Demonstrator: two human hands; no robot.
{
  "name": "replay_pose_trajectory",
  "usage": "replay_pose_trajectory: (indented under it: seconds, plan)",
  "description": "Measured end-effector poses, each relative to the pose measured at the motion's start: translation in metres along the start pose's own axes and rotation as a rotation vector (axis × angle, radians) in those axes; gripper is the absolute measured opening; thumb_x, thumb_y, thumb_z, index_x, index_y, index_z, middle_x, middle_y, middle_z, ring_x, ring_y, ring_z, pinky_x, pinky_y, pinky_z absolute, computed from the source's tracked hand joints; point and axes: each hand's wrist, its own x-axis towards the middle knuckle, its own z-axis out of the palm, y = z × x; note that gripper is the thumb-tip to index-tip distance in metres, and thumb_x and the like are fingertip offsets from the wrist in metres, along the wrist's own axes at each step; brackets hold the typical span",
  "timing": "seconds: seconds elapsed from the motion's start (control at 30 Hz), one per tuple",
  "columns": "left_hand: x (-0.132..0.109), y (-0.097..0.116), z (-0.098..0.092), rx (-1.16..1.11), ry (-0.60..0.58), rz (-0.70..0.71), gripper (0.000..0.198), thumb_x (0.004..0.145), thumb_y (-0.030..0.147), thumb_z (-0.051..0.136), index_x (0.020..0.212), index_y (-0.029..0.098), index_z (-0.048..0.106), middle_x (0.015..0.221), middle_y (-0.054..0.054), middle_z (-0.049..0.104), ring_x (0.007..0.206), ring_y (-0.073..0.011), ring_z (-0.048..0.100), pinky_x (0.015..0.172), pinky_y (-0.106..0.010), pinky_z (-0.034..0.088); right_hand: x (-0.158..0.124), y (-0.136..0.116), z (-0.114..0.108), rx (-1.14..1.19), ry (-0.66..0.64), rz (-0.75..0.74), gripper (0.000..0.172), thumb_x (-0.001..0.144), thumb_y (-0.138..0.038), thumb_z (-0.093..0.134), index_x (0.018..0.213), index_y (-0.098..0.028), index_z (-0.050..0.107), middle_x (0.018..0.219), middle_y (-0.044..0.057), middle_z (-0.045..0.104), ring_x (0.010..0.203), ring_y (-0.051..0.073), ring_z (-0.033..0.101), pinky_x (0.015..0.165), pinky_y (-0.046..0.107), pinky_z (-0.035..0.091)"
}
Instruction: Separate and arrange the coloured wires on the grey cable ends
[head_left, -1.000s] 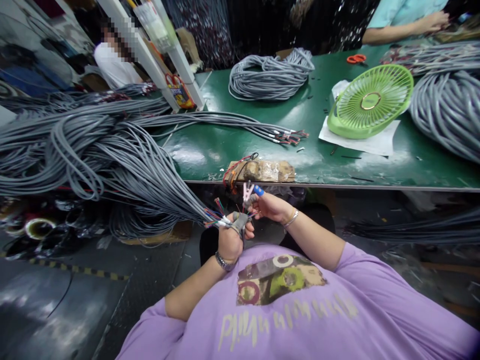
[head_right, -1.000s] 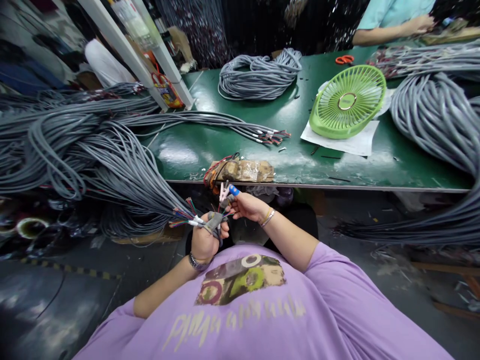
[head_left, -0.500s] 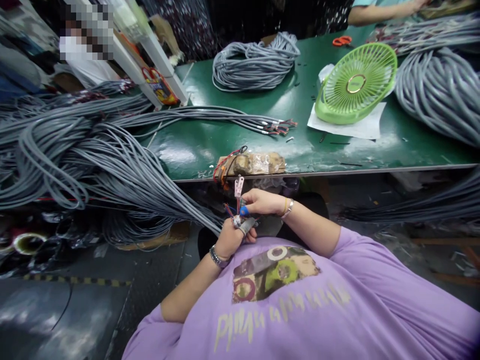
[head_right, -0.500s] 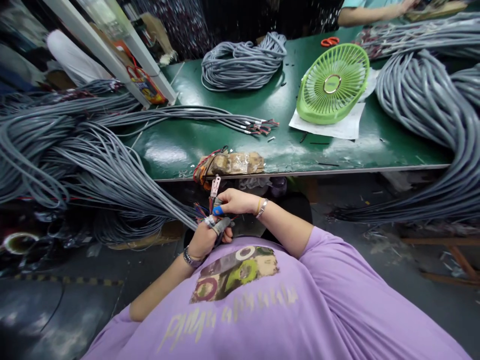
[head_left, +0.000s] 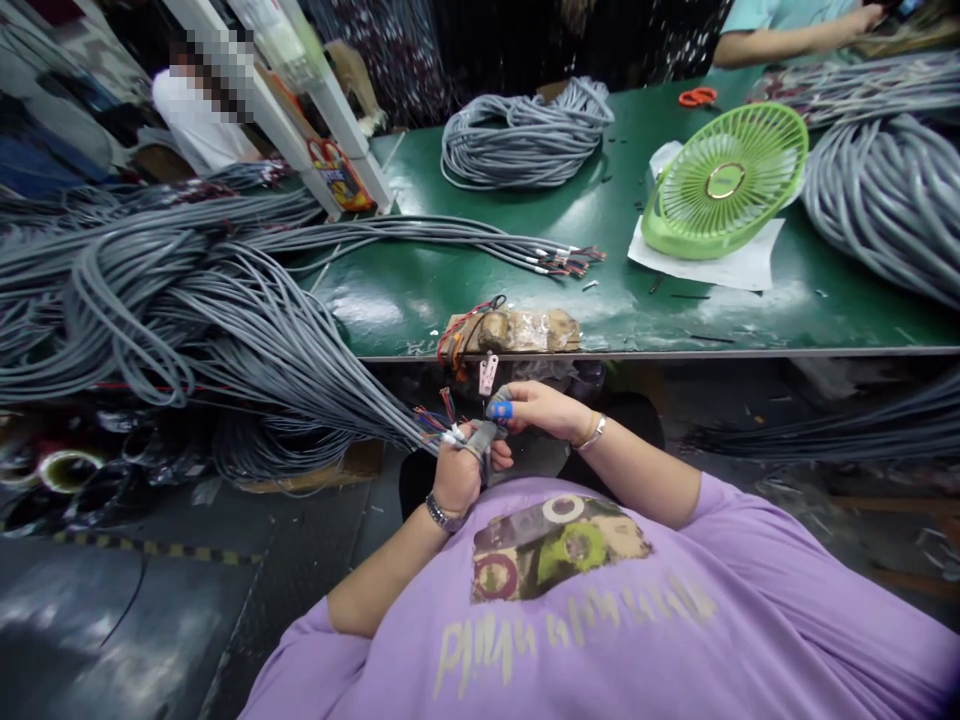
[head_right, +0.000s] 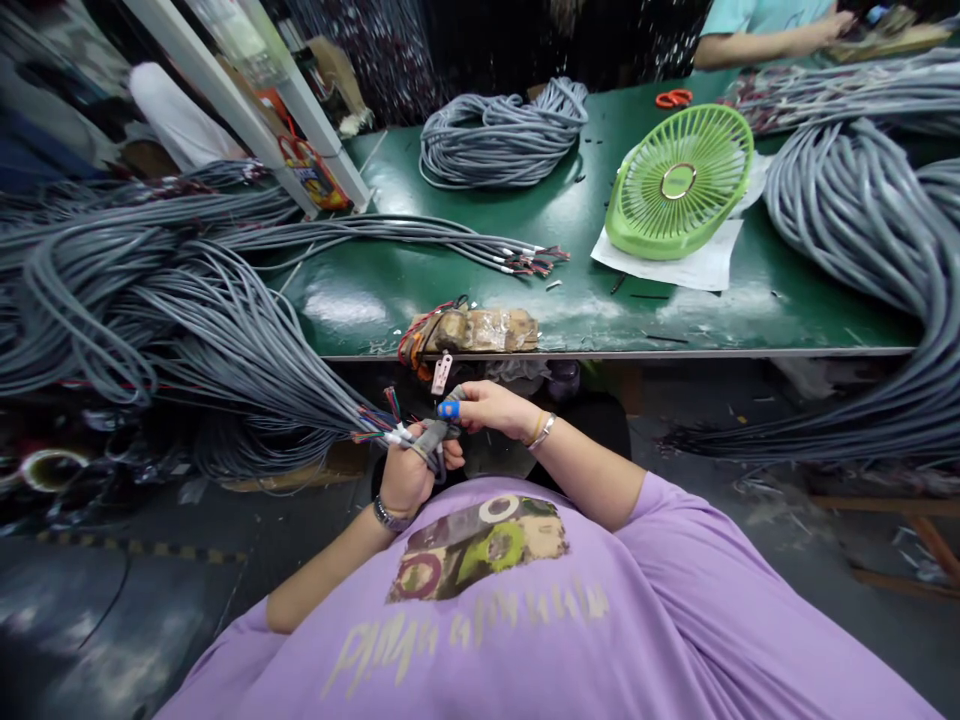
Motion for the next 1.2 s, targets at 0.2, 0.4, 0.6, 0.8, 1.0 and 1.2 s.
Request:
replay_pose_trajectory:
  seconds: [0.2, 0.4, 0.6, 0.8, 1.0, 1.2]
  plan:
    - [-0.002, -0.002, -0.002, 0.036, -0.057, -0.021, 0.034, 0.071, 0.046, 0.070, 0.068, 0.013, 0.059, 0.054, -0.002, 0.066, 0.043, -0.0140, 0.062, 0.042, -0.022, 0.048, 0.006, -0.004, 0.016, 0.007, 0.015, -0.040, 0.038, 0.057, -0.043, 0.080, 0.068, -0.012, 0.061, 0.058, -0.003, 0.056, 0.052, 0.007, 0.046, 0.052, 0.021, 0.037]
    - [-0.004, 0.002, 0.000, -0.082, 0.055, 0.060, 0.034, 0.069, 0.046, 0.071, 0.067, 0.013, 0.060, 0.052, -0.001, 0.064, 0.040, -0.0118, 0.059, 0.042, -0.021, 0.049, 0.007, 0.005, 0.011, 0.108, 0.139, -0.027, 0.041, 0.057, -0.046, 0.081, 0.064, -0.013, 0.058, 0.056, -0.003, 0.055, 0.049, 0.006, 0.044, 0.050, 0.020, 0.036]
    - [-0.003, 0.007, 0.003, -0.139, 0.061, 0.058, 0.034, 0.068, 0.046, 0.071, 0.071, 0.013, 0.062, 0.052, -0.001, 0.064, 0.041, -0.0113, 0.059, 0.042, -0.022, 0.050, 0.019, 0.010, -0.003, 0.416, 0.227, 0.074, 0.034, 0.075, -0.046, 0.070, 0.072, -0.015, 0.058, 0.060, -0.002, 0.056, 0.049, 0.007, 0.046, 0.050, 0.020, 0.042]
    - [0.005, 0.016, 0.009, -0.142, 0.007, 0.040, 0.034, 0.068, 0.046, 0.071, 0.071, 0.013, 0.062, 0.051, 0.000, 0.063, 0.040, -0.0100, 0.057, 0.041, -0.020, 0.049, 0.035, 0.000, 0.010, 0.591, 0.118, 0.071, 0.044, 0.086, -0.055, 0.055, 0.085, -0.013, 0.067, 0.068, 0.002, 0.060, 0.054, 0.008, 0.048, 0.050, 0.019, 0.040]
    - [0.013, 0.016, 0.011, -0.158, 0.009, 0.012, 0.031, 0.067, 0.043, 0.072, 0.072, 0.014, 0.060, 0.050, 0.001, 0.062, 0.040, -0.0092, 0.056, 0.041, -0.019, 0.049, 0.043, 0.005, 0.016, 0.711, 0.105, 0.010, 0.040, 0.081, -0.052, 0.064, 0.082, -0.012, 0.068, 0.060, 0.000, 0.056, 0.051, 0.008, 0.044, 0.049, 0.021, 0.038]
    - [0.016, 0.012, 0.011, -0.153, 0.008, 0.010, 0.032, 0.067, 0.044, 0.071, 0.072, 0.014, 0.060, 0.050, 0.000, 0.062, 0.040, -0.0103, 0.057, 0.040, -0.019, 0.047, 0.046, 0.006, 0.018, 0.722, 0.135, 0.030, 0.043, 0.080, -0.056, 0.063, 0.081, -0.014, 0.066, 0.058, 0.000, 0.056, 0.048, 0.011, 0.046, 0.046, 0.024, 0.038]
